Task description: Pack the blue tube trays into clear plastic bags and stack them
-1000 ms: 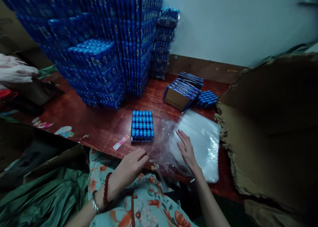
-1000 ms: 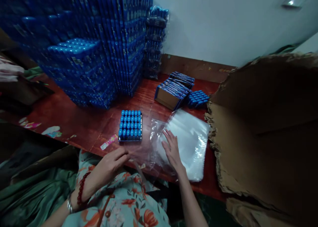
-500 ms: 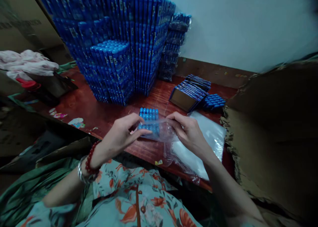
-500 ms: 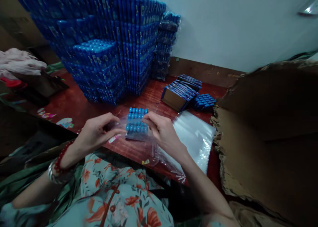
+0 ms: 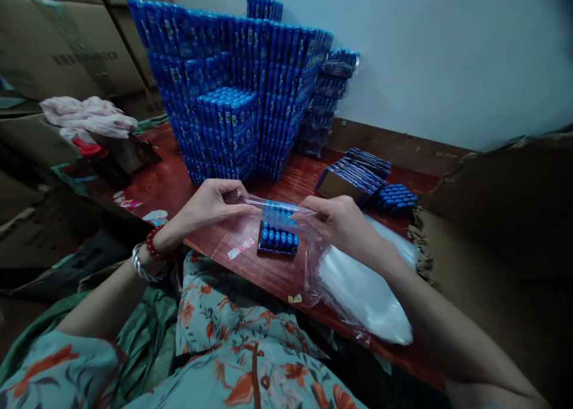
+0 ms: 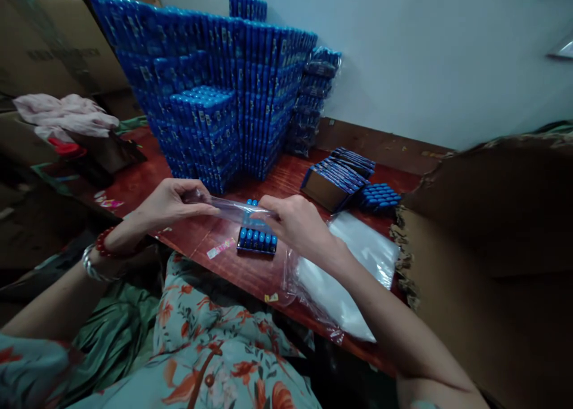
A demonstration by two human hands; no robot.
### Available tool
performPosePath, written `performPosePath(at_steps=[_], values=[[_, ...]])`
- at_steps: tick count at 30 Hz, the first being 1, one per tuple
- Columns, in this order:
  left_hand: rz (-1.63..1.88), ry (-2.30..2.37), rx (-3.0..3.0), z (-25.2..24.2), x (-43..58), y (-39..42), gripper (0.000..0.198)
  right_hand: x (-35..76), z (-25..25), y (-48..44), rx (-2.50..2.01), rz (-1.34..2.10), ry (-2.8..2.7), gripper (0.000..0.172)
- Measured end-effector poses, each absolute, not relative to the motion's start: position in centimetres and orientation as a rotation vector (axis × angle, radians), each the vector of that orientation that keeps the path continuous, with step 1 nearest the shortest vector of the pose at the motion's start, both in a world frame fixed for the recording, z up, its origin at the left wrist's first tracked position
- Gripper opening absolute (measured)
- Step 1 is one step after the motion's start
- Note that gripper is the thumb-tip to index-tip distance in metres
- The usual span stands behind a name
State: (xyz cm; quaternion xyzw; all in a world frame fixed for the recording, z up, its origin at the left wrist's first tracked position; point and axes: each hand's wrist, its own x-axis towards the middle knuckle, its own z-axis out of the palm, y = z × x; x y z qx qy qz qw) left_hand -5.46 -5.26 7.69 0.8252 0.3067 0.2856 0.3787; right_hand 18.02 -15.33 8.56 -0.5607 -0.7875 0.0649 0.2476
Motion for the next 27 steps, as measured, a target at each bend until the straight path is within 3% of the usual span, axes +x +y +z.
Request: performPosePath(at_steps=[5, 8, 12, 15, 19, 22, 27], values=[[0.711, 0.87, 2.296, 7.8, -6.0, -5.1, 0.027, 18.2, 9.2, -14.9, -1.861, -0.034, -2.22, 0.01], [0.692, 1.188, 2.582, 7.0, -6.0, -5.0, 0.012, 18.2, 8.9, -14.4, -2.037, -0.105, -2.255, 0.008], [0.692, 1.648, 2.685, 6.0, -4.9, -2.2, 0.017, 19.0, 8.2, -11.3, -2.206, -0.119, -2.201, 0.01], [0.921, 1.756, 2.538, 6.4, -3.2, 2.0, 0.022, 20.3, 8.7, -7.3, -2.249, -0.204, -1.893, 0.015], [1.439, 1.458, 2.291, 6.8, -0.9, 5.9, 0.033, 22.1, 8.4, -3.0, -1.859, -0.418, -1.414, 0.031], [1.536, 1.205, 2.115, 3.5, 0.3, 6.0, 0.034, 23.2, 4.0, -1.7, -1.684, -0.317, -1.194, 0.038], [0.994, 1.188, 1.911, -8.2, 2.4, 5.6, 0.02, 24.1, -8.5, -1.1, -1.859, 0.331, -1.062, 0.032]])
